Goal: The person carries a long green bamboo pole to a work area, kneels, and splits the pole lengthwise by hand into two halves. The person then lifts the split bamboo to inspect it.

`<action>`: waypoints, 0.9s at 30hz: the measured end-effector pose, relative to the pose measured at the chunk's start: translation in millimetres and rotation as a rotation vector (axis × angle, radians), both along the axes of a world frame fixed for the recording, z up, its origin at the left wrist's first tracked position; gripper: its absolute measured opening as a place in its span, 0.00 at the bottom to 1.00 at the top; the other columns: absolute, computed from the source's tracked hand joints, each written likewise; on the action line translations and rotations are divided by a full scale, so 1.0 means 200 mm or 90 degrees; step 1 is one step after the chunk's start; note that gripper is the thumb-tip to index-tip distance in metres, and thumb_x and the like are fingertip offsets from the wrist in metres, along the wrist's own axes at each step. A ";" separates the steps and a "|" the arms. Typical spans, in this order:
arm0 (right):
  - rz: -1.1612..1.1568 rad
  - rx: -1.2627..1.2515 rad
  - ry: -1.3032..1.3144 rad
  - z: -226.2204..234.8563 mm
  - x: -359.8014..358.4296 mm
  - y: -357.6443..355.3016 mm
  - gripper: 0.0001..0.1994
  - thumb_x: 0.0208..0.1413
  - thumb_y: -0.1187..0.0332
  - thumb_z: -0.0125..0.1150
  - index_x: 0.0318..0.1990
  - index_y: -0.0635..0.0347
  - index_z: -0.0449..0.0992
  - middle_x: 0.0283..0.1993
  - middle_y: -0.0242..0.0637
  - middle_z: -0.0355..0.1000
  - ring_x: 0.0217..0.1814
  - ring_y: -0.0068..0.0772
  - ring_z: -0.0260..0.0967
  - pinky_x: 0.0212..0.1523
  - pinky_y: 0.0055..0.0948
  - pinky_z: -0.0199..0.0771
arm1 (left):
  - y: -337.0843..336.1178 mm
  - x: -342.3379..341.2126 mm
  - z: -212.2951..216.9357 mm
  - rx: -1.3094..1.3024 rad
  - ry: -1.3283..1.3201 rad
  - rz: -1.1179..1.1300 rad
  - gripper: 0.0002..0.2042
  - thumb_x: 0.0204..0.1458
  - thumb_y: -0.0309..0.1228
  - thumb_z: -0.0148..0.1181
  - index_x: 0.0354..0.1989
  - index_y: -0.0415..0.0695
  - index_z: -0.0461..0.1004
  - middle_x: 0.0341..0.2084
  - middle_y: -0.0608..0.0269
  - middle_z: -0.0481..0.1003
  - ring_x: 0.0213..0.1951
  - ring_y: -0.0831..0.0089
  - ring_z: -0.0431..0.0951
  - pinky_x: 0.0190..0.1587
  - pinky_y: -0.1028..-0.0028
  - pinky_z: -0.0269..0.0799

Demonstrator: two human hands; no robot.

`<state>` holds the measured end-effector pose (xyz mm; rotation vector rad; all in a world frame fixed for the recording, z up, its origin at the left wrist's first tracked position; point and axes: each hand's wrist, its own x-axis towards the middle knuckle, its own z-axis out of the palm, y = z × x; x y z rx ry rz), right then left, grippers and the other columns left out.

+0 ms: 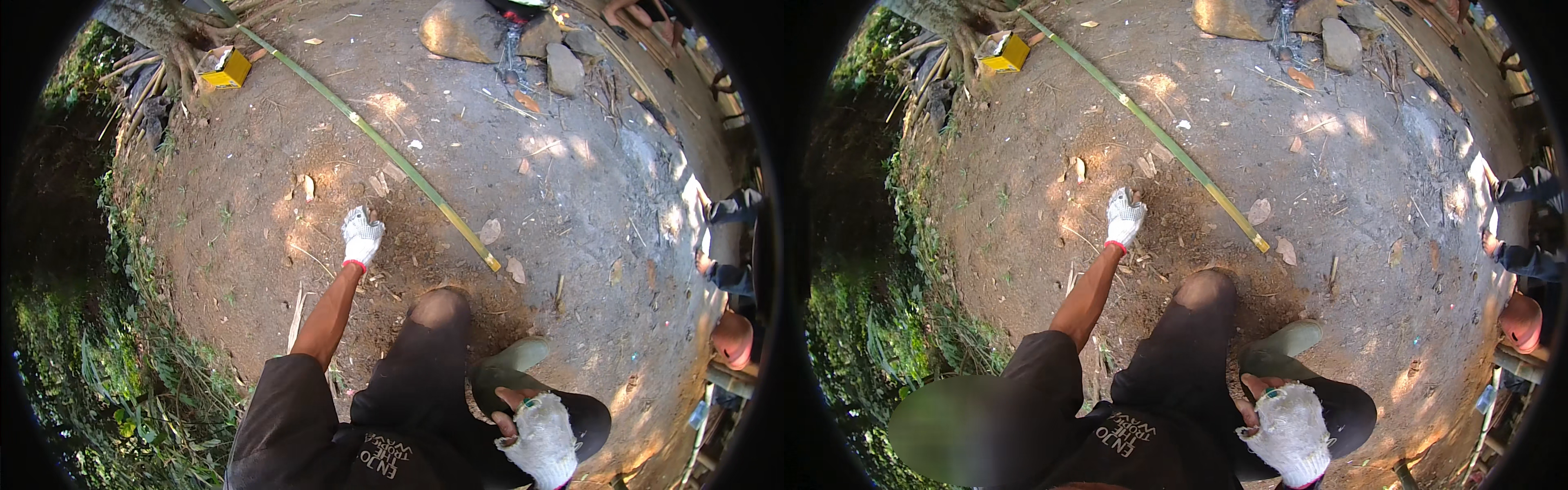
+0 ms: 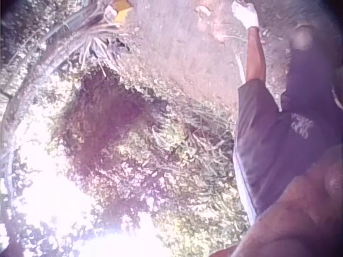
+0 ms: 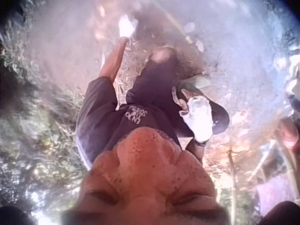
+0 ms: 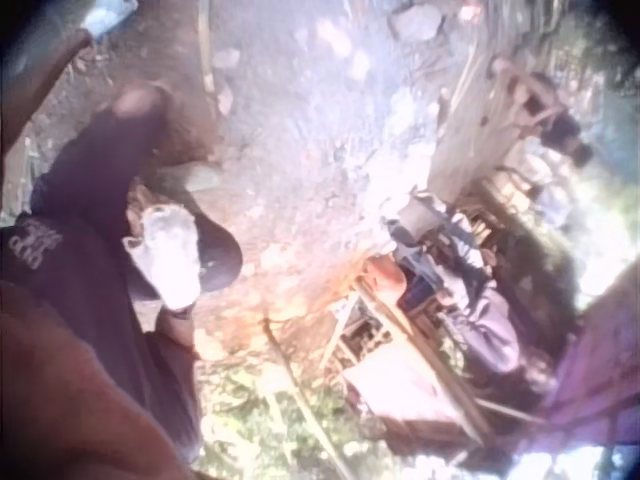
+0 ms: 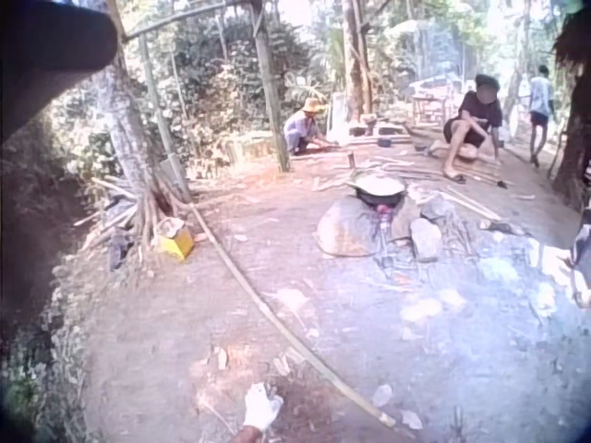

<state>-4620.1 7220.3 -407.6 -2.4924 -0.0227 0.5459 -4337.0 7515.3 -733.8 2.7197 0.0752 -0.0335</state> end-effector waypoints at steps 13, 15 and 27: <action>0.003 0.198 0.004 -0.15 0.00 -0.12 0.21 0.49 0.59 0.62 0.50 0.56 0.74 0.41 0.41 0.74 0.42 0.46 0.72 0.40 0.42 0.73 | -0.34 0.54 -0.25 0.322 0.054 -0.337 0.36 0.45 0.32 0.62 0.65 0.45 0.54 0.66 0.60 0.52 0.67 0.56 0.53 0.63 0.55 0.55; 0.005 0.205 0.011 -0.12 0.04 -0.14 0.22 0.47 0.62 0.64 0.51 0.55 0.73 0.42 0.39 0.74 0.43 0.45 0.72 0.40 0.42 0.73 | -0.24 0.51 -0.23 0.308 0.028 -0.351 0.30 0.49 0.33 0.58 0.62 0.43 0.59 0.64 0.58 0.56 0.66 0.54 0.54 0.62 0.56 0.56; 0.032 0.340 0.017 0.02 0.06 -0.37 0.15 0.53 0.63 0.56 0.47 0.59 0.73 0.40 0.39 0.72 0.44 0.37 0.69 0.40 0.33 0.70 | 0.64 0.06 -0.03 0.344 0.038 0.132 0.16 0.43 0.40 0.59 0.39 0.44 0.77 0.34 0.49 0.77 0.40 0.52 0.77 0.43 0.57 0.71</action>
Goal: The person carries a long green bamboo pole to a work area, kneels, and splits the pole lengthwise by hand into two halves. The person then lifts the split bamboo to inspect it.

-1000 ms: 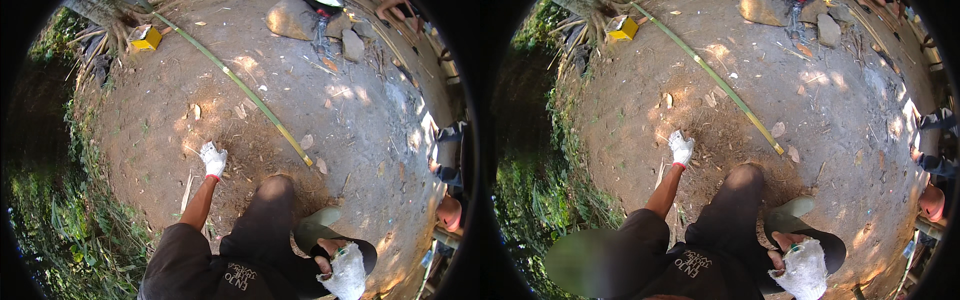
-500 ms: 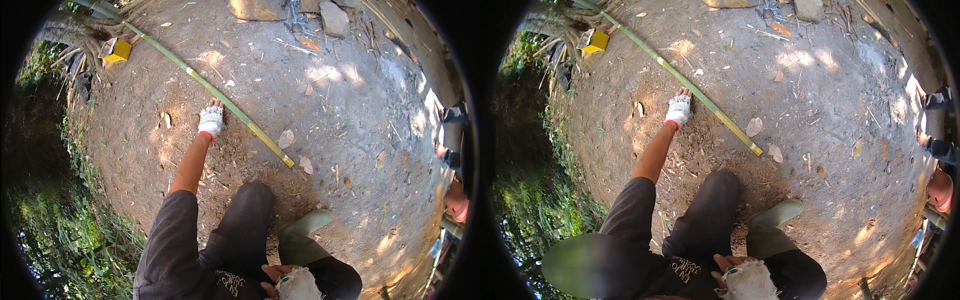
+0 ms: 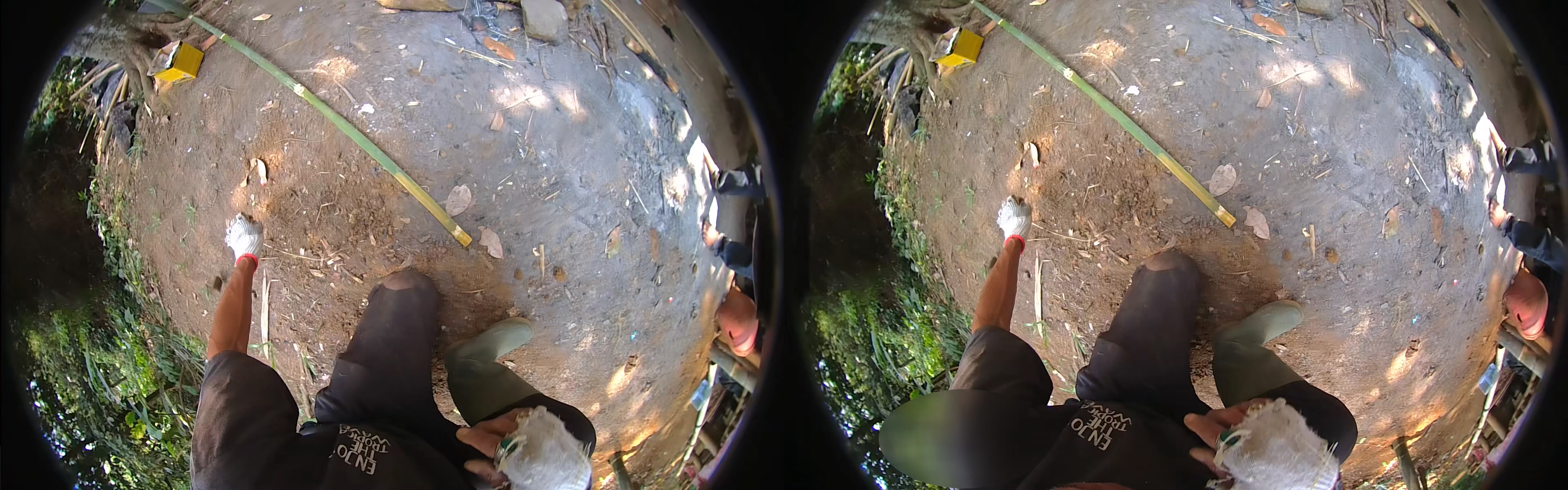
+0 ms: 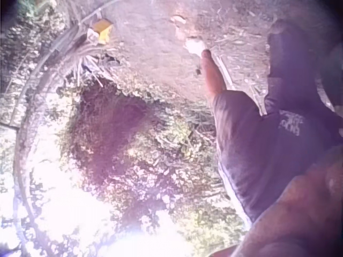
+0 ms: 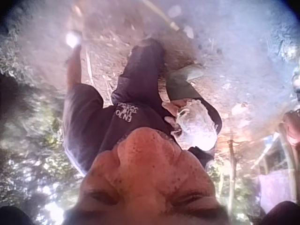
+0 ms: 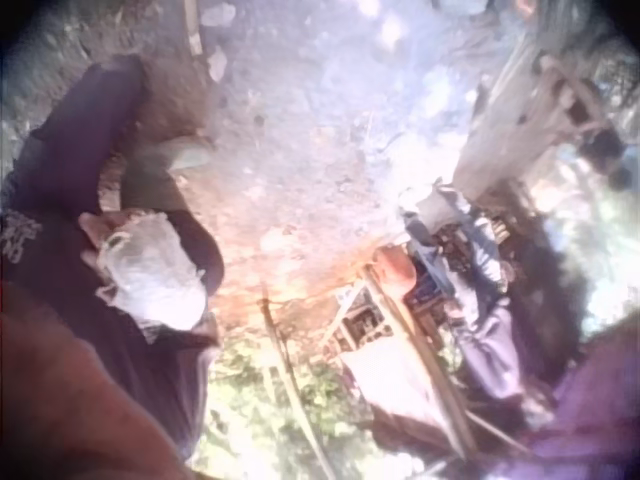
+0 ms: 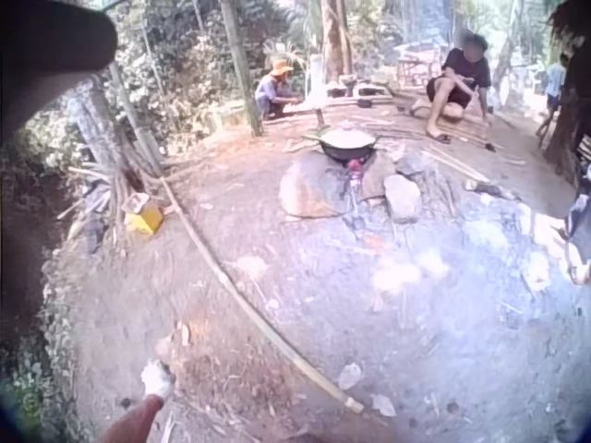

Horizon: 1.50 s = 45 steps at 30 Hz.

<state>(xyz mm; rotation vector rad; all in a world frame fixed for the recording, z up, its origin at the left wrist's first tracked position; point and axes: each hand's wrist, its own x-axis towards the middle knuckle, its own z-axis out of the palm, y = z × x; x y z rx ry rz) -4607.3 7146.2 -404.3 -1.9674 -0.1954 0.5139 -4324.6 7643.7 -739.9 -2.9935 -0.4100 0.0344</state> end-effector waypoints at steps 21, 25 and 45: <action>-0.183 -0.471 -0.108 -1.79 1.23 0.33 0.15 0.43 0.62 0.65 0.40 0.57 0.78 0.34 0.48 0.76 0.41 0.50 0.73 0.46 0.42 0.70 | -1.20 0.39 -0.31 -0.835 0.036 0.093 0.21 0.53 0.44 0.56 0.42 0.36 0.78 0.38 0.48 0.78 0.41 0.60 0.77 0.46 0.65 0.69; -0.209 -0.286 0.071 -1.78 1.31 0.33 0.12 0.44 0.66 0.63 0.36 0.61 0.77 0.31 0.49 0.75 0.39 0.51 0.73 0.42 0.40 0.71 | -1.15 0.40 -0.30 -0.807 0.047 0.099 0.22 0.54 0.45 0.55 0.43 0.36 0.77 0.38 0.51 0.78 0.41 0.64 0.76 0.45 0.66 0.69; -0.384 0.081 0.362 -1.80 1.31 0.32 0.11 0.51 0.72 0.63 0.40 0.67 0.72 0.27 0.38 0.73 0.19 0.29 0.72 0.13 0.25 0.68 | -0.75 -0.25 -0.33 -0.205 -0.167 0.197 0.28 0.55 0.40 0.50 0.63 0.42 0.57 0.63 0.49 0.57 0.66 0.54 0.52 0.67 0.56 0.44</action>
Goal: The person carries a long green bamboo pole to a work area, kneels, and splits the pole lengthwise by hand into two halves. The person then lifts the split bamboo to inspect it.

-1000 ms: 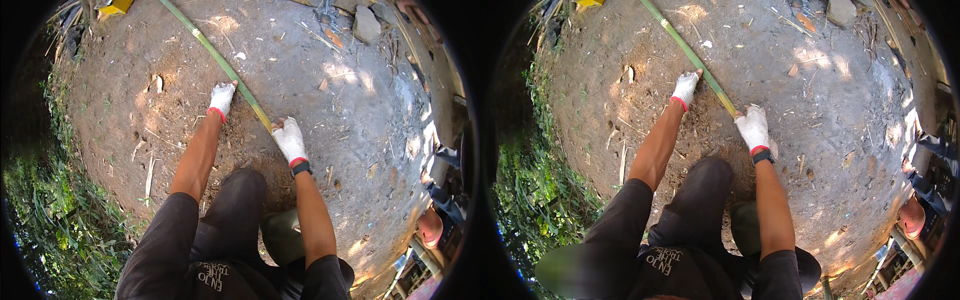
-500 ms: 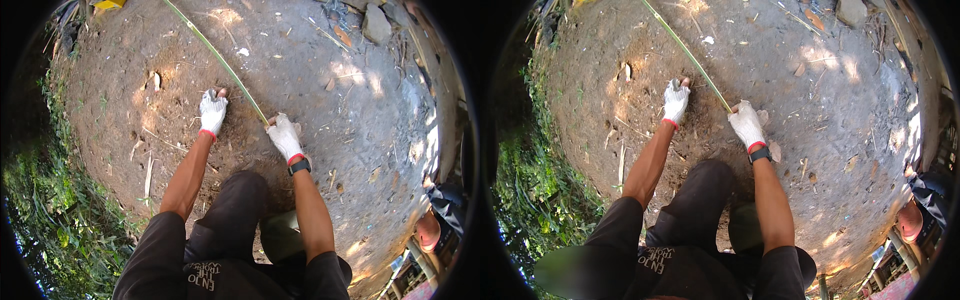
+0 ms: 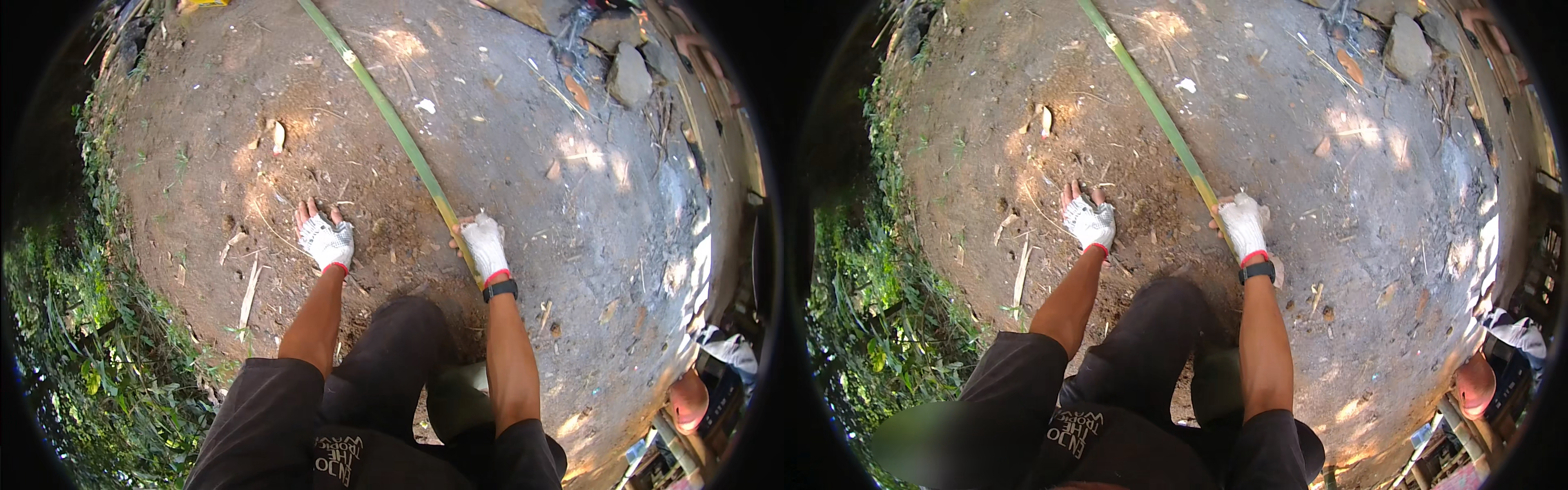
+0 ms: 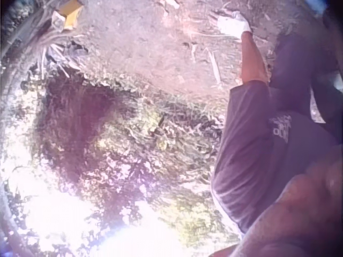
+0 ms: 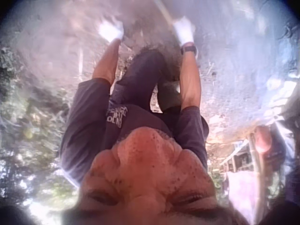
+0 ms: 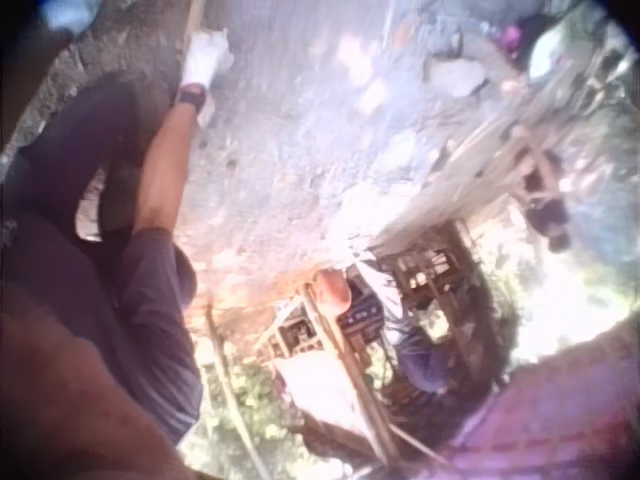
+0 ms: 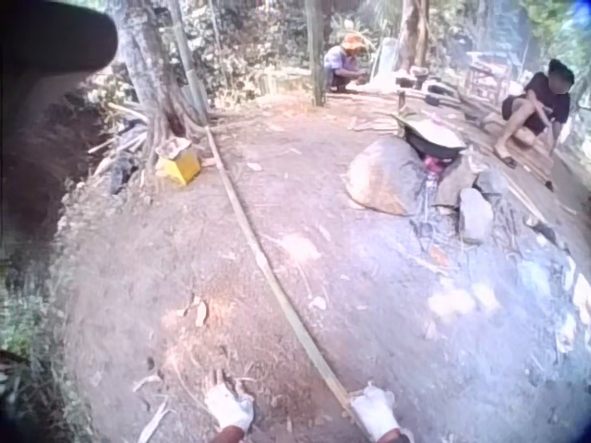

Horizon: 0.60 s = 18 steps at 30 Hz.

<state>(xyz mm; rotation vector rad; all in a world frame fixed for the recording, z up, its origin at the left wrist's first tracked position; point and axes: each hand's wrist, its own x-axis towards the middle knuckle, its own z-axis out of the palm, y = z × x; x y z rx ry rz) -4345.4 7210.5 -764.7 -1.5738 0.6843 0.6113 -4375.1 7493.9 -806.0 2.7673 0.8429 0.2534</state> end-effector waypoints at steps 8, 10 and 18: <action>-0.041 -0.019 0.006 -0.07 -0.01 0.02 0.11 0.50 0.69 0.64 0.37 0.67 0.73 0.25 0.39 0.73 0.17 0.29 0.71 0.12 0.25 0.67 | 0.01 0.03 0.05 -0.007 0.031 0.016 0.28 0.54 0.41 0.51 0.63 0.43 0.57 0.63 0.50 0.57 0.66 0.55 0.53 0.67 0.57 0.43; -0.031 -0.046 -0.006 -0.08 -0.01 0.04 0.11 0.50 0.69 0.64 0.37 0.67 0.73 0.25 0.38 0.73 0.17 0.29 0.71 0.12 0.25 0.67 | 0.02 0.03 0.05 -0.010 0.034 0.016 0.29 0.54 0.41 0.51 0.63 0.43 0.56 0.63 0.50 0.57 0.66 0.55 0.52 0.67 0.57 0.43; -0.036 -0.037 -0.045 -0.10 -0.07 0.01 0.10 0.51 0.69 0.62 0.37 0.67 0.73 0.25 0.36 0.72 0.18 0.26 0.70 0.14 0.23 0.67 | 0.01 0.04 0.05 -0.029 0.037 0.017 0.29 0.54 0.41 0.51 0.63 0.43 0.57 0.63 0.49 0.56 0.66 0.55 0.52 0.67 0.56 0.42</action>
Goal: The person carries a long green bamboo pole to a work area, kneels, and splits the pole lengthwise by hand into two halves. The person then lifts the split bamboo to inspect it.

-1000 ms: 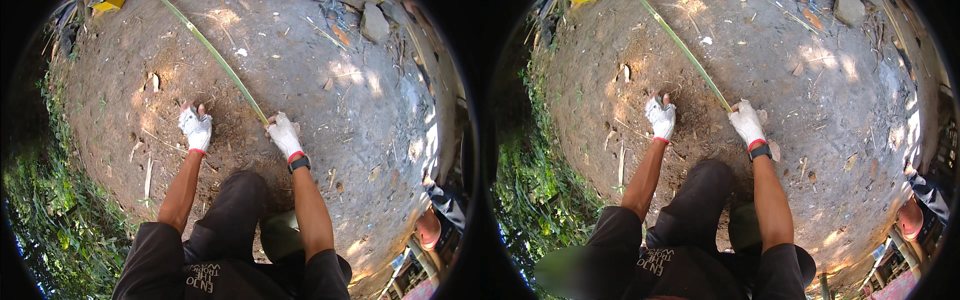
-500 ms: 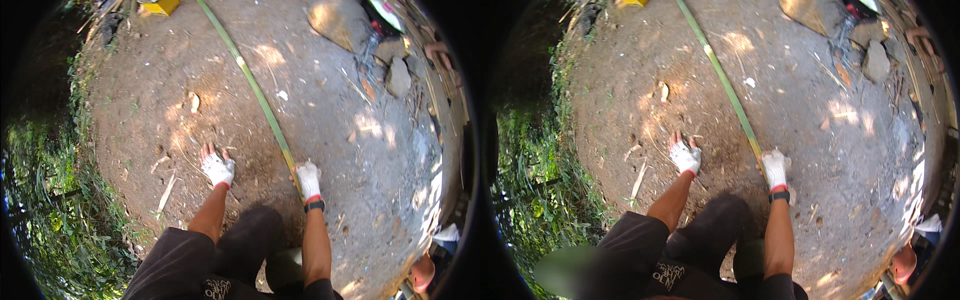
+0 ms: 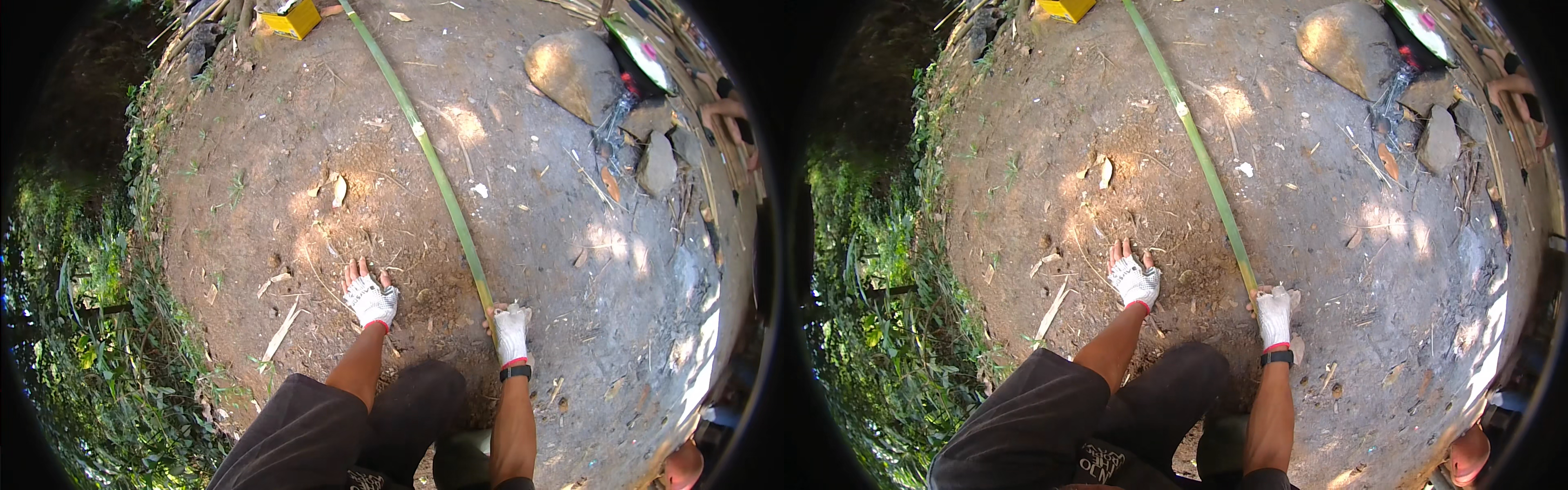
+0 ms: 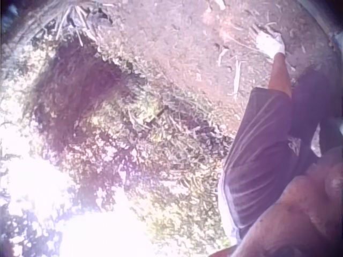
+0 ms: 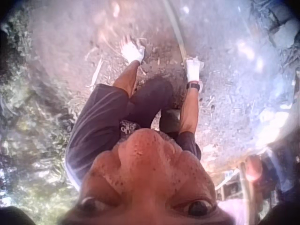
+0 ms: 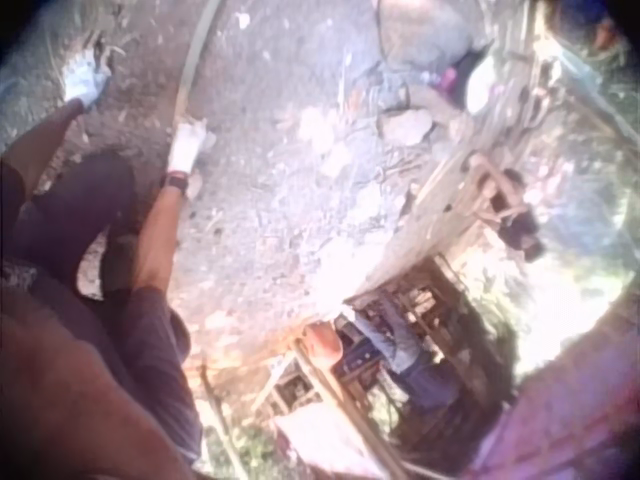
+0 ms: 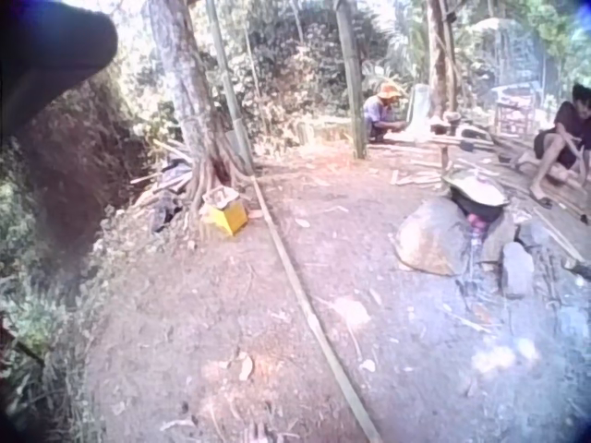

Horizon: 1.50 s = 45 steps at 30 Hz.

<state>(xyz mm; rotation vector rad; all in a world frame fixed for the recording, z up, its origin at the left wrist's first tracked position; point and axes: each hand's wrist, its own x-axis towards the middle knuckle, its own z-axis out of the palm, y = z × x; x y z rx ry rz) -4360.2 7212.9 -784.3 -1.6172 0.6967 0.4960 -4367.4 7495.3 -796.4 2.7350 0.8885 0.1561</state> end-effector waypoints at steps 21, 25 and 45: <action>0.044 0.072 0.077 0.14 0.10 -0.03 0.11 0.53 0.66 0.63 0.35 0.67 0.72 0.25 0.40 0.74 0.19 0.29 0.71 0.18 0.25 0.69 | -0.01 0.00 -0.02 0.043 -0.003 -0.023 0.27 0.55 0.40 0.49 0.62 0.42 0.59 0.61 0.48 0.59 0.64 0.53 0.55 0.65 0.57 0.48; 0.087 -0.023 0.088 0.14 0.12 0.00 0.11 0.55 0.65 0.61 0.39 0.63 0.72 0.23 0.36 0.73 0.18 0.26 0.70 0.17 0.24 0.66 | 0.01 0.00 -0.04 0.065 -0.014 -0.029 0.26 0.55 0.40 0.49 0.61 0.42 0.59 0.61 0.48 0.60 0.63 0.53 0.56 0.65 0.56 0.49; 0.040 -0.045 0.094 0.13 0.12 0.04 0.10 0.53 0.65 0.63 0.33 0.64 0.72 0.20 0.35 0.72 0.15 0.23 0.66 0.14 0.24 0.61 | 0.00 0.01 -0.03 0.026 -0.011 -0.018 0.28 0.54 0.42 0.49 0.62 0.42 0.58 0.62 0.48 0.58 0.65 0.54 0.53 0.66 0.56 0.45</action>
